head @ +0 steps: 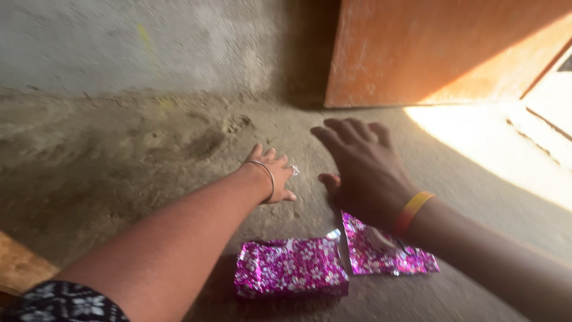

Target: The person wraps a small rectangular item in pink floral wrapping paper on the floor. They fold the paper edges, apply clear tape to secure the folds, and use scissors to cut the tape. The wrapped item remains on the floor at the end.

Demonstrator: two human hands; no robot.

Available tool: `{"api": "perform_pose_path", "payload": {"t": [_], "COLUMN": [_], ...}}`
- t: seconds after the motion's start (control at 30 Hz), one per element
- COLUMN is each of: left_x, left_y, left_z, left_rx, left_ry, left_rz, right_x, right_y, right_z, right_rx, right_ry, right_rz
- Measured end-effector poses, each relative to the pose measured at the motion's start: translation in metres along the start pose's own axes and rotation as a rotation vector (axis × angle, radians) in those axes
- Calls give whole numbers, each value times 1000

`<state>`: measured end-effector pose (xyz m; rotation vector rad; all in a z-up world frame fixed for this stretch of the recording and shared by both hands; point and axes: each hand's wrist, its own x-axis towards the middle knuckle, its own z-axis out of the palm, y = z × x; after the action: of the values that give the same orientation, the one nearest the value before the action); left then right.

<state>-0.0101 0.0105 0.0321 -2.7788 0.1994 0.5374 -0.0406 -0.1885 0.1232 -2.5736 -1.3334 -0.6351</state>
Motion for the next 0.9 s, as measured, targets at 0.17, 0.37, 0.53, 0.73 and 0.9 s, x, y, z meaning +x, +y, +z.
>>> {"api": "perform_pose_path", "payload": {"t": [0.17, 0.37, 0.53, 0.73, 0.9], "left_x": [-12, -29, -47, -62, -62], "left_y": [-12, -24, -31, -30, -8], "left_z": [-11, -1, 13, 23, 40], "left_rx": [-11, -35, -118, -127, -142], "left_ry": [7, -11, -26, -22, -90], "left_rz": [-35, -41, -46, 74, 207], "right_x": [31, 53, 51, 31, -2], "right_y": [-12, -26, -22, -8, 3], "right_z": [-55, -69, -46, 17, 65], "right_rx": [-52, -192, -220, -130, -93], "right_ry": [-16, -181, -292, -316, -489], "right_rz": [-72, -115, -177, -262, -303]}}
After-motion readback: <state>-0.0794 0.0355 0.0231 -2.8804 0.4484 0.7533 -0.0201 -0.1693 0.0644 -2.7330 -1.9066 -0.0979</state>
